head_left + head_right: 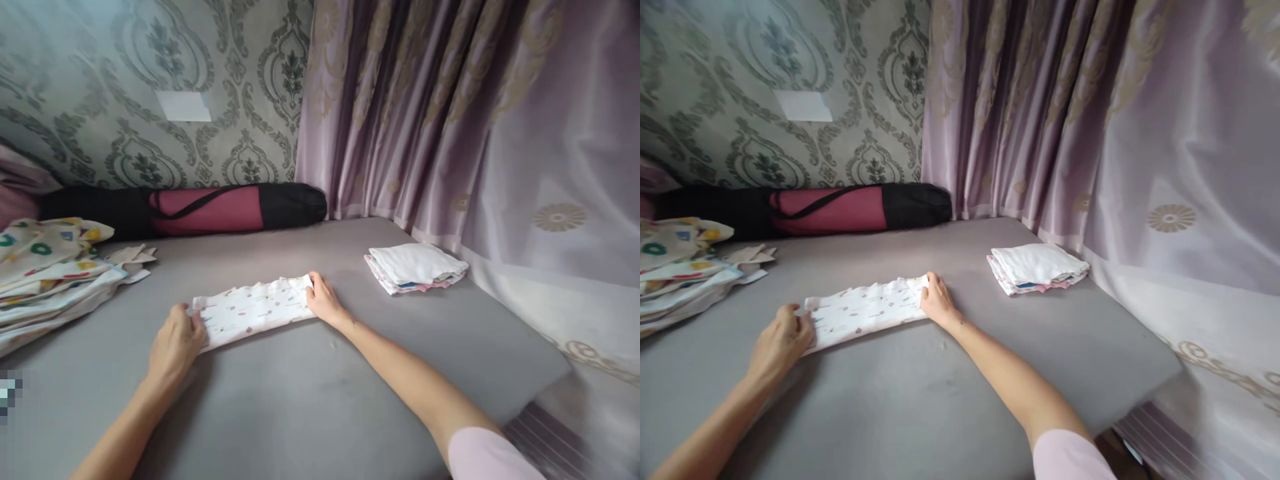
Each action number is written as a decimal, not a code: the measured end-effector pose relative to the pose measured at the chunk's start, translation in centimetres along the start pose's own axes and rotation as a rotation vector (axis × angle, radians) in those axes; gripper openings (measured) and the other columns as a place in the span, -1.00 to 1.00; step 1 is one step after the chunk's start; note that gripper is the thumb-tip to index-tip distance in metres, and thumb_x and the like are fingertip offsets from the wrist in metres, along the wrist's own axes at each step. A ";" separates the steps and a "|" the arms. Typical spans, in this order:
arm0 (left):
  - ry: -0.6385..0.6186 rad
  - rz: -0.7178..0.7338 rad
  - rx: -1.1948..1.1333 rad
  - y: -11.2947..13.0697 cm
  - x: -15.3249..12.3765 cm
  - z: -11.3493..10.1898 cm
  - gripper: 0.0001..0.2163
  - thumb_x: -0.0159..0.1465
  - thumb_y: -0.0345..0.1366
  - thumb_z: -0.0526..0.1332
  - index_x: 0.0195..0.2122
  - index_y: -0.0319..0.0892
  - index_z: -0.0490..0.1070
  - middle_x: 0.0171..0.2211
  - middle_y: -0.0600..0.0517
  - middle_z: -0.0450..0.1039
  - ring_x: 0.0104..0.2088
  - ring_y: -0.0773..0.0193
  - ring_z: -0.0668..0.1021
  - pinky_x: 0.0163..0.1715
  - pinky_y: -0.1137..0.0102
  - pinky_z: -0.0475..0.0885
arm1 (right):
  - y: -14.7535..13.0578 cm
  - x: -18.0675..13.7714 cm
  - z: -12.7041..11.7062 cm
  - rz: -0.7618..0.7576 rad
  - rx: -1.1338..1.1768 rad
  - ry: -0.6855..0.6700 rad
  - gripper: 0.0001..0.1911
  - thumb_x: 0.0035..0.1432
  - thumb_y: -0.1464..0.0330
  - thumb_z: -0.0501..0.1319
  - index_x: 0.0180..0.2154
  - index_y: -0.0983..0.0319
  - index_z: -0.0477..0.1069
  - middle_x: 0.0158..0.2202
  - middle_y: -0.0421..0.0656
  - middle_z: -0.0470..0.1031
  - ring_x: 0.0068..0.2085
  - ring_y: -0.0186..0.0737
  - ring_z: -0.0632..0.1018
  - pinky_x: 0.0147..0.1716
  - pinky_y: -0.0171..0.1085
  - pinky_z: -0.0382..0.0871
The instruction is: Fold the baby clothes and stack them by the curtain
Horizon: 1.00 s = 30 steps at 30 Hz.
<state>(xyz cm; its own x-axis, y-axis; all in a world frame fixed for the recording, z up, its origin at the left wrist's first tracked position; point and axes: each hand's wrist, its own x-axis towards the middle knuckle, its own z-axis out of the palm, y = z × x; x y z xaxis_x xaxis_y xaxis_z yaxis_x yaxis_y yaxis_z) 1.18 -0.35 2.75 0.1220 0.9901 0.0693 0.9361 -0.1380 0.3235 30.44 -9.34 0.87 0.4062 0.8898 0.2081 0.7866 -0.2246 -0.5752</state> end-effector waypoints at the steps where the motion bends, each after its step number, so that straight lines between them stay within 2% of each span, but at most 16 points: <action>1: -0.004 0.036 0.039 0.1 -0.4 0.0 -0.63 0.40 -0.20 -0.10 0.11 -0.30 0.19 0.01 -0.32 0.46 -0.05 -0.09 0.55 -0.17 0.18 0.44 | 0.0 -0.3 0.2 -0.042 -0.037 -0.001 -0.59 0.24 0.48 0.02 0.13 0.33 0.22 0.10 0.10 0.39 0.13 -0.13 0.40 0.08 -0.23 0.27; 5: -0.029 0.113 0.138 0.2 -1.0 0.2 -0.64 0.42 -0.22 -0.16 0.09 -0.30 0.21 0.02 -0.32 0.43 -0.09 -0.05 0.57 -0.21 0.19 0.45 | -0.4 -0.9 0.0 -0.090 -0.147 -0.044 -0.62 0.26 0.48 -0.02 0.09 0.34 0.27 0.06 0.10 0.39 0.09 -0.12 0.41 0.06 -0.23 0.28; 10: 0.003 0.127 0.149 -0.2 -1.0 -0.5 -0.63 0.39 -0.22 -0.11 0.10 -0.33 0.23 -0.03 -0.31 0.44 -0.12 -0.03 0.56 -0.23 0.21 0.44 | -0.5 -0.4 -2.0 -0.081 -0.136 -0.134 -0.64 0.29 0.43 0.03 0.09 0.32 0.30 0.04 0.07 0.41 0.08 -0.14 0.42 0.06 -0.25 0.27; 13: 0.091 0.157 0.167 -0.3 -0.9 -1.0 -0.59 0.37 -0.20 -0.08 0.11 -0.36 0.24 -0.04 -0.32 0.42 -0.13 -0.05 0.54 -0.21 0.19 0.44 | -1.1 -0.2 -2.9 -0.031 -0.201 -0.120 -0.67 0.31 0.39 0.04 0.06 0.30 0.33 0.03 0.07 0.43 0.06 -0.10 0.44 0.04 -0.22 0.28; 15: 0.174 0.257 0.158 0.0 -0.8 -1.0 -0.59 0.38 -0.19 -0.09 0.09 -0.34 0.29 -0.05 -0.30 0.42 -0.09 -0.05 0.52 -0.13 0.16 0.43 | -2.2 -0.4 -3.1 -0.061 -0.289 -0.054 -0.68 0.33 0.38 -0.01 0.04 0.28 0.36 0.04 0.09 0.42 0.06 -0.05 0.44 0.05 -0.15 0.27; 17: 0.200 0.426 0.093 0.8 -0.7 -0.4 -0.60 0.39 -0.20 -0.11 0.09 -0.31 0.31 -0.04 -0.26 0.44 -0.03 -0.03 0.50 -0.03 0.14 0.40 | -3.7 -1.0 -2.6 -0.182 -0.326 -0.041 -0.65 0.36 0.38 -0.07 0.05 0.28 0.37 0.08 0.08 0.42 0.09 -0.03 0.42 0.10 -0.12 0.23; 19: 0.172 0.591 0.005 2.2 -0.7 0.7 -0.61 0.40 -0.21 -0.12 0.10 -0.26 0.31 0.02 -0.21 0.45 0.03 0.01 0.48 0.04 0.14 0.37 | -5.3 -1.6 -1.6 -0.345 -0.312 -0.105 -0.59 0.38 0.37 -0.13 0.11 0.29 0.35 0.17 0.05 0.37 0.19 -0.06 0.35 0.20 -0.10 0.13; 21: 0.137 0.697 -0.037 3.7 -0.7 1.9 -0.62 0.41 -0.23 -0.13 0.12 -0.23 0.31 0.08 -0.18 0.43 0.13 0.05 0.42 0.13 0.13 0.32 | -6.5 -2.0 -0.2 -0.480 -0.301 -0.193 -0.53 0.38 0.36 -0.15 0.20 0.33 0.27 0.27 0.03 0.27 0.30 -0.08 0.21 0.30 -0.06 -0.04; 23: 0.105 0.714 -0.006 5.1 -0.9 2.9 -0.61 0.41 -0.25 -0.15 0.12 -0.25 0.31 0.11 -0.17 0.41 0.19 0.07 0.38 0.20 0.13 0.24 | -7.3 -2.2 1.1 -0.548 -0.307 -0.252 -0.48 0.38 0.34 -0.17 0.27 0.37 0.19 0.33 0.02 0.17 0.36 -0.08 0.10 0.34 -0.02 -0.21; 25: 0.078 0.679 0.040 6.0 -0.9 3.7 -0.59 0.42 -0.26 -0.17 0.14 -0.26 0.31 0.15 -0.18 0.38 0.22 0.06 0.35 0.22 0.12 0.21 | -7.6 -2.1 2.1 -0.557 -0.314 -0.286 -0.44 0.38 0.31 -0.19 0.30 0.40 0.13 0.35 0.03 0.11 0.37 -0.09 0.08 0.36 -0.01 -0.30; 30: -0.028 0.620 0.097 6.1 -0.8 4.0 -0.55 0.43 -0.24 -0.17 0.25 -0.28 0.21 0.26 -0.15 0.27 0.29 0.03 0.24 0.27 0.08 0.12 | -7.3 -1.8 3.0 -0.508 -0.309 -0.321 -0.40 0.35 0.29 -0.18 0.33 0.39 0.06 0.38 -0.02 0.04 0.39 -0.11 0.03 0.36 0.01 -0.32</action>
<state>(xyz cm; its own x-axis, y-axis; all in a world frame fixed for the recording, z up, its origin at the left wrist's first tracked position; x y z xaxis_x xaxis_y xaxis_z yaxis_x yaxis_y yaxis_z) 8.12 -1.93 0.87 0.6595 0.7269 0.1914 0.7137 -0.6855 0.1442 22.57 -8.10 2.31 -0.1699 0.9781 0.1202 0.9598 0.1919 -0.2049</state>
